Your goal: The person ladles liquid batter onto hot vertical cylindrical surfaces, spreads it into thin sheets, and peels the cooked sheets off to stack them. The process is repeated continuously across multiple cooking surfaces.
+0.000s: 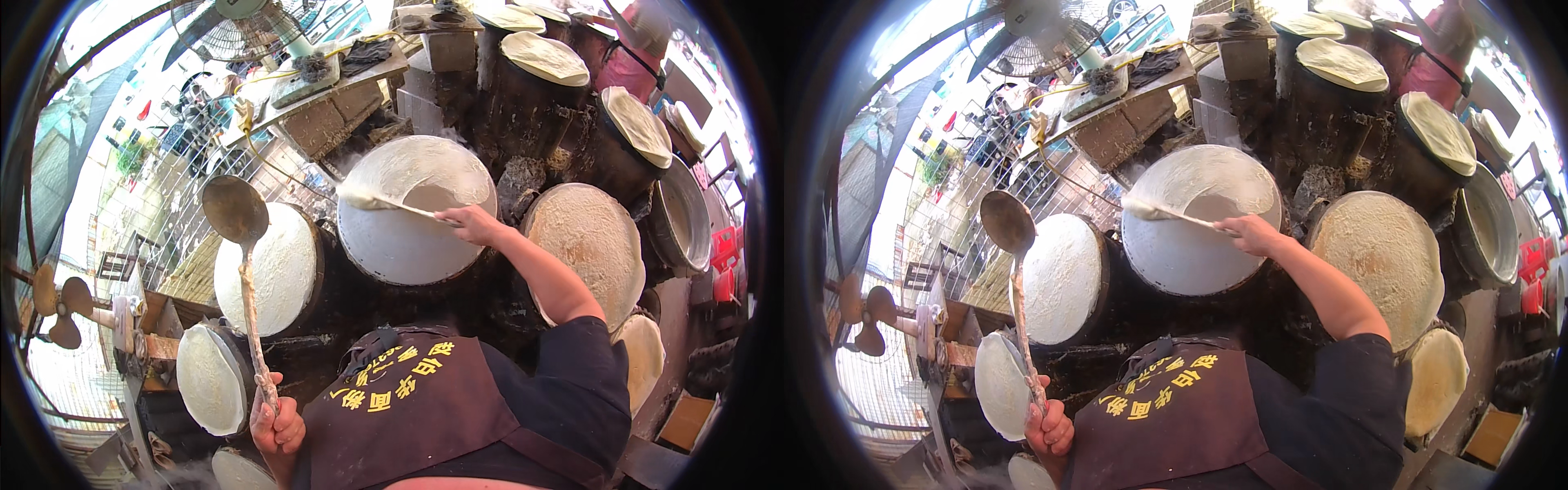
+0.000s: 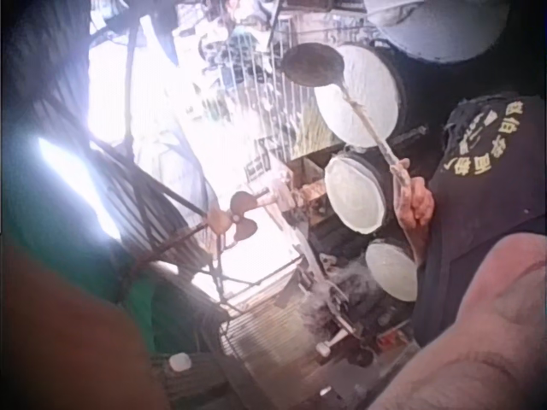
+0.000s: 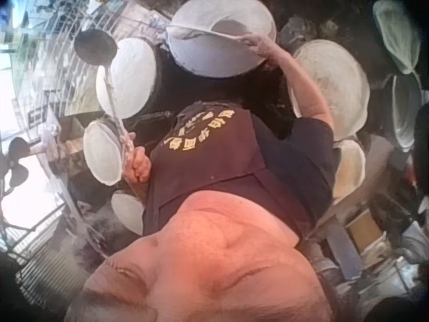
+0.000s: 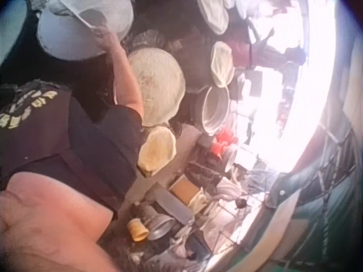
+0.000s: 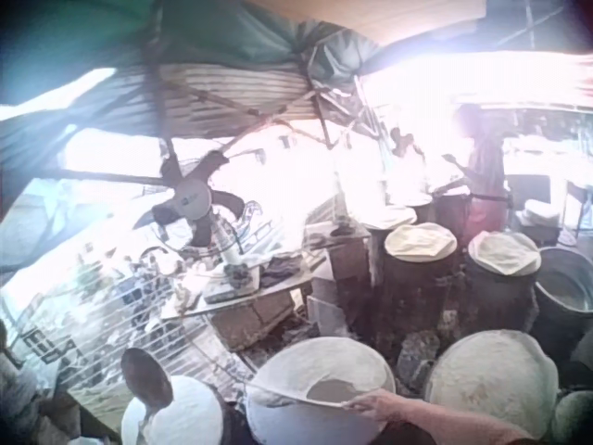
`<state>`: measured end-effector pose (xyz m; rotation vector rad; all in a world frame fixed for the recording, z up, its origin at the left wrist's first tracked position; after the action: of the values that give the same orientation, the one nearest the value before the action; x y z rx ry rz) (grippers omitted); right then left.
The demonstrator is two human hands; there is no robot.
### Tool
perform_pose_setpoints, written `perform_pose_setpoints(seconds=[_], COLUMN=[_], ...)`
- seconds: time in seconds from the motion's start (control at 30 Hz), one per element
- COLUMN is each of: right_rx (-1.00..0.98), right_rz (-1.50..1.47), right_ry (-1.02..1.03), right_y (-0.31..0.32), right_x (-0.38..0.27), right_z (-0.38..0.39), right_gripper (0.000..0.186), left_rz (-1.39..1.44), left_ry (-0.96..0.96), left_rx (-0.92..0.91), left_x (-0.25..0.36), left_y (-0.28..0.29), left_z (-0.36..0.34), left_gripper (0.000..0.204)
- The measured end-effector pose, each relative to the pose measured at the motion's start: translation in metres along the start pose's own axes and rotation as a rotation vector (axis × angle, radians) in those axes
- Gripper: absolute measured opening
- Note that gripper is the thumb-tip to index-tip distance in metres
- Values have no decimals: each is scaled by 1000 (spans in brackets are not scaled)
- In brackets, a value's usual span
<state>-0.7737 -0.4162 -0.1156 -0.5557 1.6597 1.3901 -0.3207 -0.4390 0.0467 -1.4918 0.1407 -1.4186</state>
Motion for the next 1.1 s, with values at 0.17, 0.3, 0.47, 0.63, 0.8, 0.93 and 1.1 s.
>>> perform_pose_setpoints(seconds=[0.17, 0.3, 0.47, 0.63, 0.8, 0.93, 1.1], right_rx=[254, 108, -88, 52, -175, -37, -49], right_rz=[40, 34, -43, 145, 182, 298, 303], right_ry=[35, 6, 49, 70, 106, 6, 117], right_y=[56, 19, 24, 37, 26, 80, 37], right_x=[36, 22, 11, 19, 19, 30, 7], right_z=[-13, -33, 2, -38, -14, -3, -34], right_gripper=[38, 38, 31, 35, 32, 33, 35], left_rz=[21, 3, -3, -66, -37, -17, 43], left_ry=[-11, 26, 41, 23, 5, -14, -8], left_rx=[39, -5, -7, 24, 31, 31, 9], left_x=[-4, -6, -12, -8, -12, -14, -18], left_y=[-7, -20, -19, -25, -23, -24, -33], left_z=[-6, -10, -5, -7, 2, 2, 2], left_gripper=[51, 51, 53, 54, 55, 54, 53])
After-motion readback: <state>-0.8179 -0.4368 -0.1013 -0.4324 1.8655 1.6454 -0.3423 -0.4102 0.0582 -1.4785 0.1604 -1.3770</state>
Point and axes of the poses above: each hand's wrist, its own z-axis away from the middle knuckle, its own y-axis out of the back of the hand, x = y × z, the point moved 10 cm from there along -z, towards the middle knuckle, and after that the axes turned 9 degrees about -z, right-handed, at the moved point
